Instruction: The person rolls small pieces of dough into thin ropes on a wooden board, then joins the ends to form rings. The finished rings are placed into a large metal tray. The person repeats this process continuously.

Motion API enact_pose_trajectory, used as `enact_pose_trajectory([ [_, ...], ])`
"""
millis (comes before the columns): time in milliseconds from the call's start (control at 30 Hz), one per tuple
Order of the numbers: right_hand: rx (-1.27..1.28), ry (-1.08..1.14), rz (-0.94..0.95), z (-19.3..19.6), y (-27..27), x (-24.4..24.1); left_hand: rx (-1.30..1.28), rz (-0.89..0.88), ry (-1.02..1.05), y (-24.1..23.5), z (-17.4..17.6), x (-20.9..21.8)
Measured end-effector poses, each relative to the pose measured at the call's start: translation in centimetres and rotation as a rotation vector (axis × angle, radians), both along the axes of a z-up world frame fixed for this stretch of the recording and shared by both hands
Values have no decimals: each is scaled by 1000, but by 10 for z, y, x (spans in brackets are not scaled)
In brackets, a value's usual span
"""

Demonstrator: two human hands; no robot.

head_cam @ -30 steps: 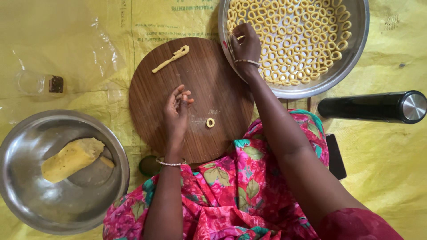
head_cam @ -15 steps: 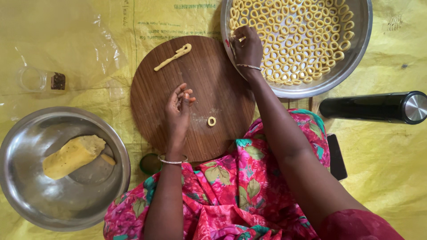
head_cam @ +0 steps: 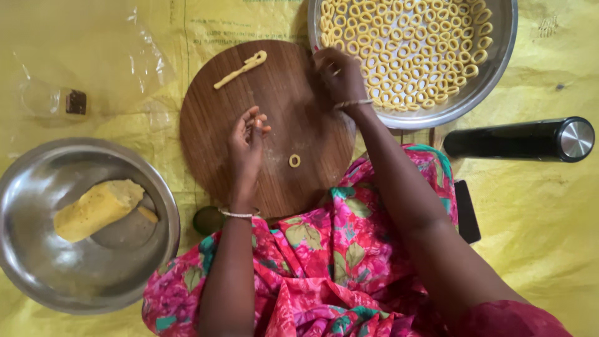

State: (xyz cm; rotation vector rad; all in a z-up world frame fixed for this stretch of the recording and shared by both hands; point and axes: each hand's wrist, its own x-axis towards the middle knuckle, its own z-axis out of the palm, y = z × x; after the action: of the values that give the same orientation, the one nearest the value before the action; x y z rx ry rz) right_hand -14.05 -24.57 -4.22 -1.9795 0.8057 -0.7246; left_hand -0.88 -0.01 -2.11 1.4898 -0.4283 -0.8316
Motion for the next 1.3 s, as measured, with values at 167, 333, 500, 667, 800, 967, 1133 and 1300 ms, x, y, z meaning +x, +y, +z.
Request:
enact_pose_trajectory([
  [167, -125, 298, 587, 19, 81, -5, 27, 15, -15, 1, -6, 1],
  [333, -336, 405, 719, 34, 113, -16, -13, 51, -10, -2, -9, 2],
  [500, -484, 340, 718, 43, 126, -15, 24, 40, -36, -1, -4, 2],
  [667, -373, 336, 654, 38, 109, -13, 80, 36, -80, -2, 0, 2],
  [800, -13, 228, 474, 30, 86, -7, 77, 19, -84, -3, 5, 0],
  [967, -74, -104, 26, 11, -3, 3, 73, 23, -83, -1, 2, 1],
  [1133, 101, 62, -246, -18, -61, -20, 39, -23, -158, -1, 3, 2],
  [1300, 96, 66, -245, -38, -54, -15, 112, -36, -171, 0, 7, -1],
])
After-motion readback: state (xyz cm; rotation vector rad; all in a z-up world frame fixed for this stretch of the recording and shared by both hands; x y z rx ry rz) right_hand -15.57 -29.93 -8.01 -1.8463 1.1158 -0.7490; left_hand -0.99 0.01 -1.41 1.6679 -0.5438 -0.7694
